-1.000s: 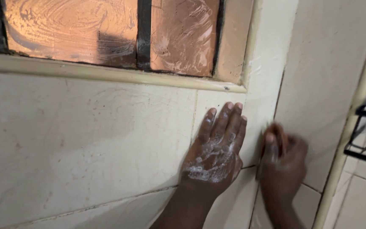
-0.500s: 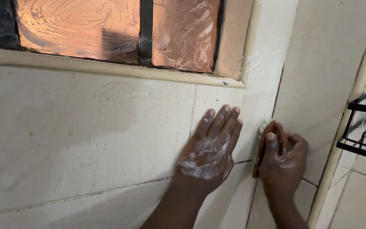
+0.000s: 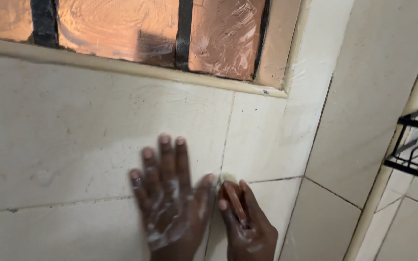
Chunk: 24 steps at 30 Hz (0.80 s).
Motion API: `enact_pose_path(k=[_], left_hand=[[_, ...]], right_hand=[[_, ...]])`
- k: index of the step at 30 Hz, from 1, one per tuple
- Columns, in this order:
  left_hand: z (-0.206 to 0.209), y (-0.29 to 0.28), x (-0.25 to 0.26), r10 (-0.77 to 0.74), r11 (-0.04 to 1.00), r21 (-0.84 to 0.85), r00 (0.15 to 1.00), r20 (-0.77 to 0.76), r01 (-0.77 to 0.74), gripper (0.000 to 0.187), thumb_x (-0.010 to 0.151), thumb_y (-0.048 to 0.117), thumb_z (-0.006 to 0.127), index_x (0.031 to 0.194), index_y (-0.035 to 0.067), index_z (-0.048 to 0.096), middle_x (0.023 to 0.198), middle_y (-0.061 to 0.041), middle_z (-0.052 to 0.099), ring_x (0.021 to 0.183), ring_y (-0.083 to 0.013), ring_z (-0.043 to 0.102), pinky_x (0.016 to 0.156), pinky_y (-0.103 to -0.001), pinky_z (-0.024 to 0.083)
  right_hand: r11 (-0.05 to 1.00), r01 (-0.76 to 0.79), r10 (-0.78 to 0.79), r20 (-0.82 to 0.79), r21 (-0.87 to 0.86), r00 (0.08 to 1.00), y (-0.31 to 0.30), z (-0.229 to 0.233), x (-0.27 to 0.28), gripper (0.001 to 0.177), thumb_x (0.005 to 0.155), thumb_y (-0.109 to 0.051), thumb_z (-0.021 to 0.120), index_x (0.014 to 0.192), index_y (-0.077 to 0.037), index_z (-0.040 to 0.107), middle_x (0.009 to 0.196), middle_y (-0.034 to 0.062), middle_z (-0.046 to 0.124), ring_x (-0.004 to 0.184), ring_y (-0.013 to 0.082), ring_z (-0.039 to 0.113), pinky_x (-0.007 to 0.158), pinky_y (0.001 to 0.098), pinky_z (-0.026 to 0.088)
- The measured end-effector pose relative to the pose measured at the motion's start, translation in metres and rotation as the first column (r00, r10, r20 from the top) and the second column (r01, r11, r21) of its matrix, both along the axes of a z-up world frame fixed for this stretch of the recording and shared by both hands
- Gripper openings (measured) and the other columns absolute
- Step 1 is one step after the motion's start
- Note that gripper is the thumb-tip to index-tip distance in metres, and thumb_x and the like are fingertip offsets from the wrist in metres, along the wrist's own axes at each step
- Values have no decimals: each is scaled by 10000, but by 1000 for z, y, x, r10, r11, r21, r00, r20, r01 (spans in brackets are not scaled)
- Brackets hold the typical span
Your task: The person scrubs tiled bathroom walls and a window frame using a soapy sponge and a scrub brush. They rinse the sponge in a blue bucket and continue scrubbing different wall sections and the window area.
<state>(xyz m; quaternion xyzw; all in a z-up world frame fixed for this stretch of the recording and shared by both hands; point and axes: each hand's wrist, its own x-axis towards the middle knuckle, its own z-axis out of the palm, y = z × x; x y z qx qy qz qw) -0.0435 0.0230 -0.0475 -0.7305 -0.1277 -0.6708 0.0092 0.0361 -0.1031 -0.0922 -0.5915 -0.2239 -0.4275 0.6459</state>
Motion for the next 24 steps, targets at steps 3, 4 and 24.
enact_pose_path(k=[3, 4, 24], left_hand=[[-20, 16, -17, 97, 990, -86, 987, -127, -108, 890, 944, 613, 523, 1618, 105, 239, 1681, -145, 100, 1535, -430, 109, 1211, -639, 128], [-26, 22, -22, 117, 980, -149, 986, -119, -134, 940, 893, 652, 537, 1616, 137, 225, 1689, -128, 77, 1537, -451, 69, 1208, -658, 119], [-67, 89, -79, 260, 873, -425, 966, -11, -240, 1367, 731, 912, 511, 1675, -6, 141, 1738, -262, 114, 1603, -498, 96, 1291, -661, 138]], right_hand=[[967, -248, 240, 112, 65, 964, -26, -20, 27, 460, 878, -129, 764, 1256, 109, 656, 1057, 106, 770, 956, 177, 721, 847, 293, 575], [915, -282, 274, 68, 290, 959, -34, -12, 29, 417, 938, -131, 745, 1275, 102, 673, 1028, 85, 741, 898, 163, 679, 791, 287, 553], [957, -122, 163, -140, 265, 977, -7, 19, 10, 263, 900, -176, 825, 1014, -73, 612, 840, -35, 527, 741, 86, 497, 611, 270, 441]])
